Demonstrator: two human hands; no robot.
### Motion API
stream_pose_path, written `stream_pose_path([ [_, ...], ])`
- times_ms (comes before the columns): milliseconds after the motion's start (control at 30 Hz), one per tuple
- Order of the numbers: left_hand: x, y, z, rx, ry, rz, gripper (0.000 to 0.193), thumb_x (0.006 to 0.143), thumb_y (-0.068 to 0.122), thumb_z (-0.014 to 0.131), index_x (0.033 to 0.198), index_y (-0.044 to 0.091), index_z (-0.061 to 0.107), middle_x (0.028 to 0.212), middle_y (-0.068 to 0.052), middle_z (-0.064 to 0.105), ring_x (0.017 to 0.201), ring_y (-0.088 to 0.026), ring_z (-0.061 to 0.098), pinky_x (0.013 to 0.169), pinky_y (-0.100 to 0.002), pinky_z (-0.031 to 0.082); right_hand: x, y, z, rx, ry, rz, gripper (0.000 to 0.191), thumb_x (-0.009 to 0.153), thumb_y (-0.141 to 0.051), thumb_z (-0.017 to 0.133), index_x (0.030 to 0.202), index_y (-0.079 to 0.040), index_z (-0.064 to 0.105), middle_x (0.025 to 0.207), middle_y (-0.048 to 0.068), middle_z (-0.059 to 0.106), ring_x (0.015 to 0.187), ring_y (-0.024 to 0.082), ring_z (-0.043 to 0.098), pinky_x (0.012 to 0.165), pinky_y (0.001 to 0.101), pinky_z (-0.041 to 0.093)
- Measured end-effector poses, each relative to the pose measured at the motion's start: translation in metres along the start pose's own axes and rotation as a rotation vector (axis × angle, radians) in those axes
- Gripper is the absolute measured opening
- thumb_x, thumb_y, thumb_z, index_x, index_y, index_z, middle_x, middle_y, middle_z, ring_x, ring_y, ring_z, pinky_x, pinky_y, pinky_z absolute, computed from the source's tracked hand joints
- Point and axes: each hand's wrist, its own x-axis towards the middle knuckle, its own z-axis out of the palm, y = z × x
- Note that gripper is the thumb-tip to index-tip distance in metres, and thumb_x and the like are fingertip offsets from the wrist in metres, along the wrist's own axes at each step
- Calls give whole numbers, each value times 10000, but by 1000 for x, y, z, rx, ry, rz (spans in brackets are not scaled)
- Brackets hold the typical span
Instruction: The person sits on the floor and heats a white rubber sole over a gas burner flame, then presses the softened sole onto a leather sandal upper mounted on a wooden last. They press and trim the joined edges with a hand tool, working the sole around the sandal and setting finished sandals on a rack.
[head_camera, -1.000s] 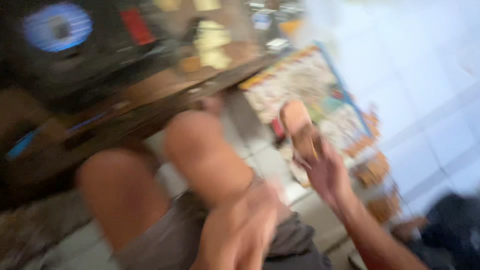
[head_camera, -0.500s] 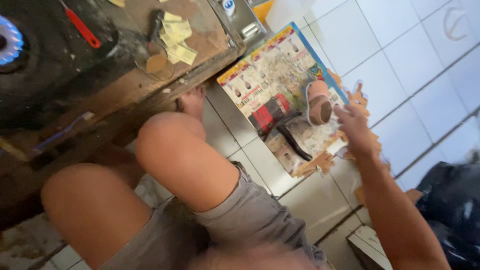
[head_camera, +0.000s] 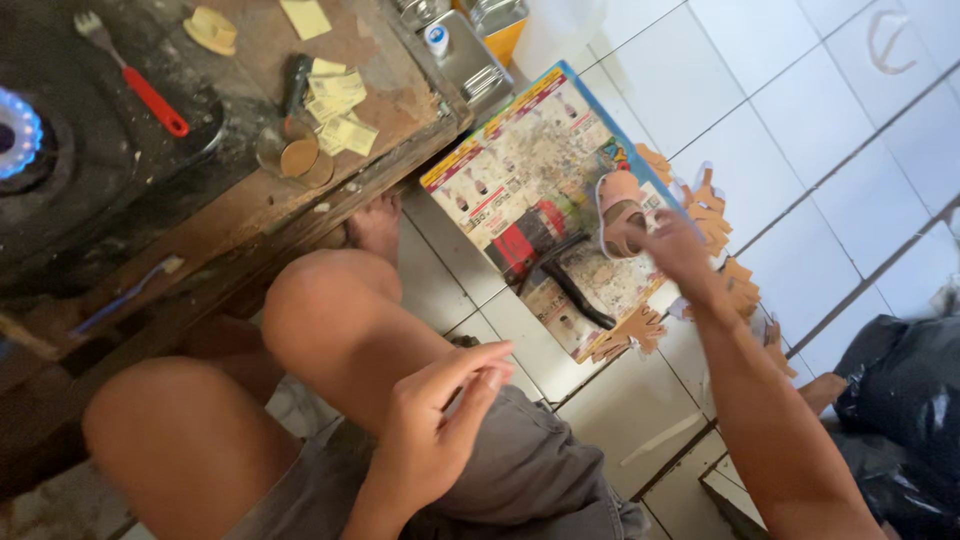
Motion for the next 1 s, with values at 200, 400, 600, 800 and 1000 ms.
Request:
stream_pose_path([
  [200, -5, -18, -4, -390, 11, -222, 284, 997, 67, 603, 1247, -42, 683, 1025, -135, 780, 970, -177, 755, 890, -334, 625, -16, -3, 28, 1157, -268, 68, 520, 1068, -414, 499, 1305, 42, 577, 1065, 182, 666, 915, 243, 689, 823, 360, 586],
  [400, 12, -15, -15, -458, 119, -167, 308, 1012, 104, 565, 1259, -53, 662, 1000, -161, 757, 916, -214, 745, 825, -361, 625, -85, -75, 54, 2438, -850, -23, 466, 1115, -259, 417, 1459, 57, 425, 1236, 206, 624, 989, 240, 641, 910, 345, 576],
  [600, 36, 4, -27, -497, 282, -291, 368, 968, 241, 619, 1223, -14, 689, 1000, -131, 753, 886, -200, 730, 787, -358, 616, -146, -135, 57, 2523, -1333, 38, 493, 1118, -251, 437, 1499, 59, 393, 1073, 105, 593, 927, 202, 614, 896, 327, 560],
  [800, 52, 31, -59, -931, 105, -269, 463, 963, 442, 640, 1221, 59, 665, 1033, -66, 728, 895, -168, 672, 776, -316, 541, -184, -107, 83, 2019, -1753, -39, 407, 1220, -329, 421, 1433, 9, 496, 1071, 69, 608, 948, 169, 608, 837, 293, 537],
  [1000, 20, 45, -67, -99, 230, 165, 375, 906, 174, 777, 1208, -29, 689, 1121, -76, 696, 1028, -158, 674, 896, -319, 555, -183, -103, 57, 914, -835, -299, 580, 992, -431, 470, 1421, -40, 473, 1116, 28, 681, 761, 164, 628, 625, 338, 515],
])
